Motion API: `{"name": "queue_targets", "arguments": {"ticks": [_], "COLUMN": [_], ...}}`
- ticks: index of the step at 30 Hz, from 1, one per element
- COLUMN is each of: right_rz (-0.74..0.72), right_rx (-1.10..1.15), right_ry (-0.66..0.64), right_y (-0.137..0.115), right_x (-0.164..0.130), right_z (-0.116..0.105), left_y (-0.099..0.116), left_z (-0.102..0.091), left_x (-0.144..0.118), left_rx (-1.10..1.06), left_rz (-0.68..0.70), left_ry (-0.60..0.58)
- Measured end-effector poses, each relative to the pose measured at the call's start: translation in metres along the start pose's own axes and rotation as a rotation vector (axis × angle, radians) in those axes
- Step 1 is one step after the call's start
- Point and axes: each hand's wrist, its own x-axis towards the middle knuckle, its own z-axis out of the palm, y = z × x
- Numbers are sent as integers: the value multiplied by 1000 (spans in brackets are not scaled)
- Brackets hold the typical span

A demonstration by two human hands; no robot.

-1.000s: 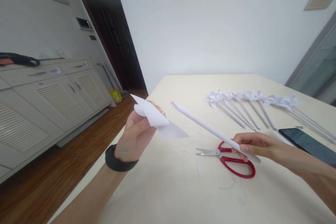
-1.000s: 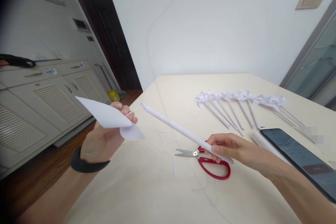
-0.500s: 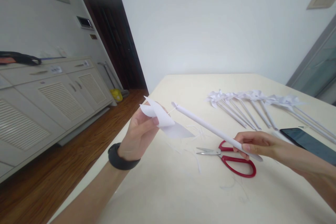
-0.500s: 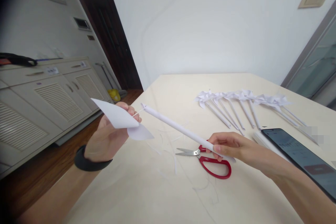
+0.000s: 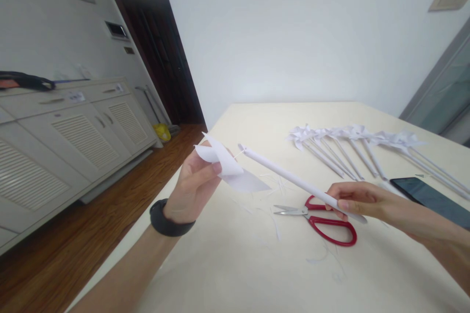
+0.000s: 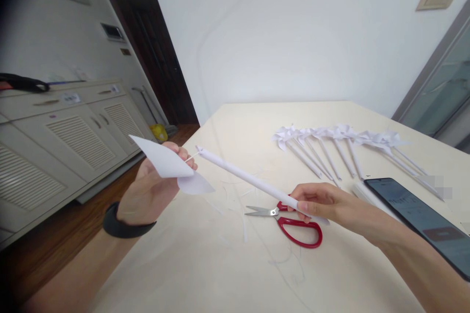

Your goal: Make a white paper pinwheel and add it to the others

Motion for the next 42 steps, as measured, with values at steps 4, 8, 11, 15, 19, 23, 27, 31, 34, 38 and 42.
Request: {"name": "queue_targets", "arguments": {"ticks": [4,8,11,15,19,23,27,31,34,38,42], "right_rz": [-2,2,0,-18,-28,-23,-26,-25,-23,-26,-26], "right_rx": [2,8,1,-22,-20,-2,15,48,61,61,62], "right_ry": [2,1,-8,-2,-7,-16,-32,-54,-68,-80,-87], "right_y": [-2,-3,-3,-2,-1,-1,-2,-2,-3,-6,-7], "right_x": [0,-1,-1,2,3,2,1,1,2,3,1], "right_z": [0,1,1,0,0,0,1,1,2,4,5], "left_y": [0,0,0,0,1,1,0,-1,0,0,-1], "left_z": [2,2,2,3,5,6,5,3,2,1,1], "left_x": [0,0,0,1,0,0,0,1,0,0,-1], "left_rx": [18,21,30,40,60,100,112,103,96,71,46], "left_rz": [-8,-14,-18,-23,-31,-65,-65,-81,-94,-115,-102], "left_ry": [25,33,29,21,23,28,33,12,-10,-14,9]}}
